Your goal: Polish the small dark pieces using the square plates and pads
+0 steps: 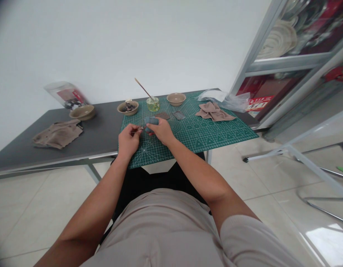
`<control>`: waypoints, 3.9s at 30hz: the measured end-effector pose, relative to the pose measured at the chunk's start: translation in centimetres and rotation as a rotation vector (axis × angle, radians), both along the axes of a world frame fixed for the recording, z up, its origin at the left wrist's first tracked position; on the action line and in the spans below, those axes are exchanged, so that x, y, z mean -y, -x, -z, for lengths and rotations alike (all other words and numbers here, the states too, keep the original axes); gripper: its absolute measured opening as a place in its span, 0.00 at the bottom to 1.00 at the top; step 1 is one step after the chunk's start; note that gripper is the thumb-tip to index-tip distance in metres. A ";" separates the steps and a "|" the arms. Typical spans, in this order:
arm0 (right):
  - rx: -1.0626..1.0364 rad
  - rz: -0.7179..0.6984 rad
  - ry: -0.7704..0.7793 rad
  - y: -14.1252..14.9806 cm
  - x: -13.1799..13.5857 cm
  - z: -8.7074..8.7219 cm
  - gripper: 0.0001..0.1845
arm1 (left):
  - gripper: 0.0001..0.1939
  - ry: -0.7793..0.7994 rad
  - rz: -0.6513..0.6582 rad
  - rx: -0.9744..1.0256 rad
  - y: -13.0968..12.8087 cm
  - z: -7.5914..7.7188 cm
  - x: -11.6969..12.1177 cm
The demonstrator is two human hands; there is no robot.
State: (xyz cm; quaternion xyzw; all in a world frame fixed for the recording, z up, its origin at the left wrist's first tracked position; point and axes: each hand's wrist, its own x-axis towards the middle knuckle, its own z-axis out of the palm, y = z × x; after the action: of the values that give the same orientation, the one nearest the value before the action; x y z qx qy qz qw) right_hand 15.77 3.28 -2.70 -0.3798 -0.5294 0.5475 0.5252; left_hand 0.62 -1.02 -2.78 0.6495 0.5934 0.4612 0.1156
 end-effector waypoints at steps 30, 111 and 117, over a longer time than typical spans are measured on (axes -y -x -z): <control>-0.060 -0.206 -0.026 -0.3 0.3 0.0 0.15 | 0.05 0.054 0.126 -0.005 0.3 -0.3 -0.1; 0.042 -0.281 -0.013 -0.5 -0.3 -0.1 0.06 | 0.05 0.120 0.038 -0.078 -0.3 -0.9 0.0; 0.025 -0.241 0.009 -0.4 -0.1 -0.1 0.05 | 0.05 0.108 0.082 -0.105 -0.2 -0.9 0.0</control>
State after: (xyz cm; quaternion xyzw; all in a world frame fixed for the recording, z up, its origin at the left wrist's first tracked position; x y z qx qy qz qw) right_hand 16.12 3.41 -2.60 -0.3227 -0.5753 0.6040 0.4472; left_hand 0.83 -1.06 -1.93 0.6893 0.5956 0.3888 0.1380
